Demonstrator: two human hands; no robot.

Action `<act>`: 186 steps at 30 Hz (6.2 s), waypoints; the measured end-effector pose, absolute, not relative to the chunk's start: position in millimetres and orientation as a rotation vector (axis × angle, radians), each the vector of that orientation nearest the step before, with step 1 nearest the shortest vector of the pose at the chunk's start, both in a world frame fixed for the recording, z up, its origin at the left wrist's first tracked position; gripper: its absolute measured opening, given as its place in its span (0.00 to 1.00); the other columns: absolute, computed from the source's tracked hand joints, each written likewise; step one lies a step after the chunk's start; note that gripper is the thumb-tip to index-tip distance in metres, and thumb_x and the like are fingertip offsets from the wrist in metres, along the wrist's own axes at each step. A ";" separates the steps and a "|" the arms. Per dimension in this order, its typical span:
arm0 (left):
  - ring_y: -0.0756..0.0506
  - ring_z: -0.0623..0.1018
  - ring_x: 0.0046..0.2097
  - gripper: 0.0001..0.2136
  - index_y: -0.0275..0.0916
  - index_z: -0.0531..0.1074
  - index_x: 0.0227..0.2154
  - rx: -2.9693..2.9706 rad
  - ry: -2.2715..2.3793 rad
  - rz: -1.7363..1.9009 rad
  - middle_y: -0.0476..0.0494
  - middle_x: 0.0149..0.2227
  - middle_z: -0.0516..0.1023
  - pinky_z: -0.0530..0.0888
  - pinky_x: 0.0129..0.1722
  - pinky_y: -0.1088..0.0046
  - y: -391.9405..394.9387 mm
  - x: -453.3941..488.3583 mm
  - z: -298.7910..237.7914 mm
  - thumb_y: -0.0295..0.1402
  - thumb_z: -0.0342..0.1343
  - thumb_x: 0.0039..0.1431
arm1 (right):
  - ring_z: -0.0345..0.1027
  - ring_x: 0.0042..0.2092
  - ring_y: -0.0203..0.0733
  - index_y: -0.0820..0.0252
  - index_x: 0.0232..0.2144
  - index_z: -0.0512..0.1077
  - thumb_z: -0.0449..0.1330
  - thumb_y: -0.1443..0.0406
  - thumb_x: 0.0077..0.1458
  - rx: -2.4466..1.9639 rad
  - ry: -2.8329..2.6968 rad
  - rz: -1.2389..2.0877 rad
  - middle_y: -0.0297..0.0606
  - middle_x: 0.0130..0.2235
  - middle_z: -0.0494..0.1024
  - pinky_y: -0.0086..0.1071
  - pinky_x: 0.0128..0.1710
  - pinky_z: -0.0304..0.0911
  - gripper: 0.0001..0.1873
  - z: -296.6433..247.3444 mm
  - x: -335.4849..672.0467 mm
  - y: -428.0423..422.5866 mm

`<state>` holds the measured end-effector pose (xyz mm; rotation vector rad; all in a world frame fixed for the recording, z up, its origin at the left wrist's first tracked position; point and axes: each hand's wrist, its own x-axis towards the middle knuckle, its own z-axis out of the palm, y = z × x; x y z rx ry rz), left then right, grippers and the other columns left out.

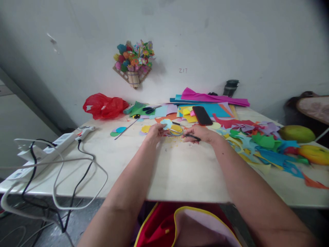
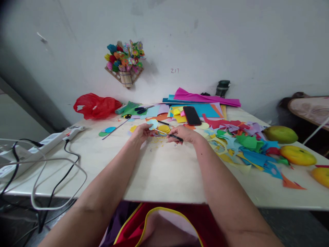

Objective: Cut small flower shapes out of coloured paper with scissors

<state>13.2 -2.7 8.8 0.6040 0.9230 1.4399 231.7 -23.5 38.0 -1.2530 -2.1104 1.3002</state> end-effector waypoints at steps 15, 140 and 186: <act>0.46 0.78 0.28 0.08 0.32 0.71 0.27 0.581 0.916 1.462 0.42 0.26 0.78 0.78 0.30 0.70 -2.0 13.5 8.7 0.18 0.58 0.41 | 0.55 0.16 0.27 0.64 0.32 0.76 0.68 0.60 0.41 -1.248 -2.092 1.266 0.25 0.16 0.64 0.25 0.16 0.52 0.16 40.2 228.6 -26.1; 0.51 0.73 0.22 0.13 0.35 0.67 0.15 1.212 0.910 1.036 0.47 0.19 0.73 0.68 0.25 0.76 -18.0 30.2 3.6 0.28 0.68 0.31 | 0.62 0.25 0.32 0.61 0.30 0.70 0.69 0.66 0.27 -0.902 -1.483 1.293 0.25 0.22 0.69 0.27 0.27 0.58 0.22 21.0 202.5 -8.7; 0.53 0.75 0.25 0.11 0.36 0.65 0.20 0.673 0.920 1.629 0.51 0.22 0.73 0.75 0.34 0.75 -3.1 12.4 5.9 0.24 0.64 0.40 | 0.60 0.15 0.28 0.63 0.28 0.70 0.67 0.58 0.45 -1.155 -1.850 1.318 0.32 0.19 0.71 0.23 0.13 0.46 0.14 25.3 226.0 -15.6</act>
